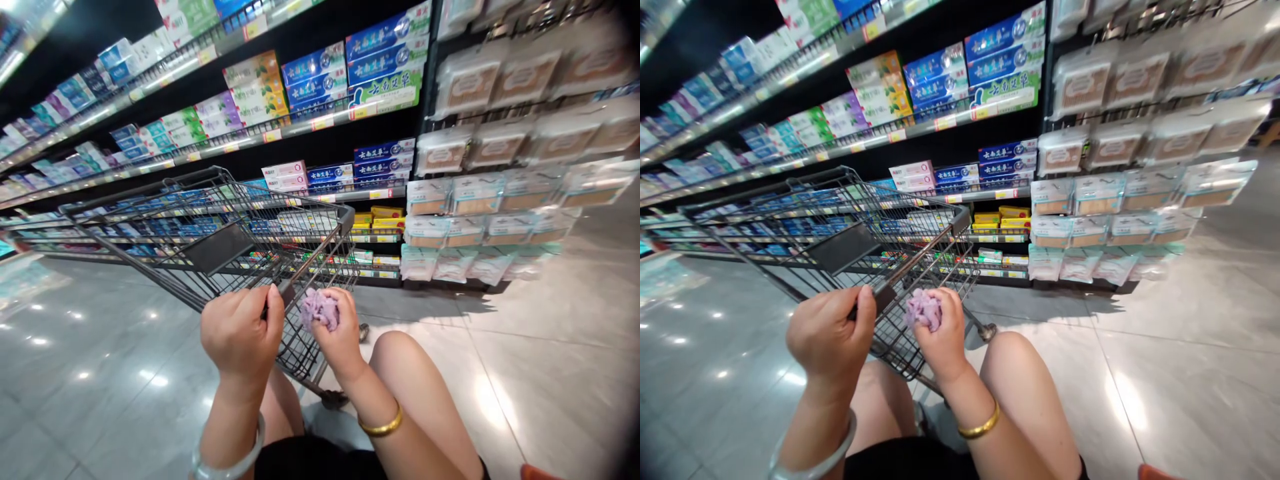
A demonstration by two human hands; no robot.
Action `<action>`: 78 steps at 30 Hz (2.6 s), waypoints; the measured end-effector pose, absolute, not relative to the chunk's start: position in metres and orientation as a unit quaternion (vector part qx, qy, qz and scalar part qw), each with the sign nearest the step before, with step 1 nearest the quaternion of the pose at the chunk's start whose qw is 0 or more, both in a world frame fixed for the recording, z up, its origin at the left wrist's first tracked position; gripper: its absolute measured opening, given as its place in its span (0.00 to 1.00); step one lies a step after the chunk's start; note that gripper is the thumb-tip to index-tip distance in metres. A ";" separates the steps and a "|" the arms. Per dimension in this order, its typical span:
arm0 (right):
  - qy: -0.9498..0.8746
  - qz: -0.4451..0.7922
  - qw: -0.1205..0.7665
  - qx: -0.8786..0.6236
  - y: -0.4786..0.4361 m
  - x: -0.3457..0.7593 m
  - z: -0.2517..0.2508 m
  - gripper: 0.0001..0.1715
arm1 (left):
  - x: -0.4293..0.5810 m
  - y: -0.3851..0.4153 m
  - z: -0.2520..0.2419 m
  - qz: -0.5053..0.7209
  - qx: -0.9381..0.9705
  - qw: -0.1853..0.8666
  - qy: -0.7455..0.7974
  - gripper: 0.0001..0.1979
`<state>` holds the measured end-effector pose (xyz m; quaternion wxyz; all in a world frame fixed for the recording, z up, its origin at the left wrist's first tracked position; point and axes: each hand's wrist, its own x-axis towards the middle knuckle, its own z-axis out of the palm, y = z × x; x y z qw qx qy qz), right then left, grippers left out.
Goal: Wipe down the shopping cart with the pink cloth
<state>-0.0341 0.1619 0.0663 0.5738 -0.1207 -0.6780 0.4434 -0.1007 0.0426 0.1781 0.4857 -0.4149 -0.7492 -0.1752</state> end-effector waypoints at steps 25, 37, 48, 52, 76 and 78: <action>-0.697 0.471 0.537 -0.064 0.158 -0.035 0.059 0.21 | -0.101 0.042 0.180 -0.176 -0.430 0.479 -0.745 0.10; -0.699 0.450 0.545 -0.109 0.172 -0.035 0.053 0.21 | -0.102 0.036 0.180 -0.174 -0.428 0.473 -0.750 0.11; -0.734 0.448 0.505 -0.071 0.163 -0.032 0.055 0.22 | -0.104 0.034 0.180 -0.172 -0.429 0.481 -0.745 0.11; -0.719 0.449 0.492 -0.199 0.178 -0.039 0.046 0.23 | -0.103 0.034 0.180 -0.179 -0.432 0.477 -0.745 0.10; -0.750 0.443 0.458 -0.179 0.165 -0.035 0.047 0.23 | -0.106 0.031 0.179 -0.174 -0.429 0.481 -0.744 0.10; -0.753 0.438 0.478 -0.113 0.158 -0.031 0.051 0.23 | -0.107 0.031 0.179 -0.174 -0.431 0.480 -0.744 0.10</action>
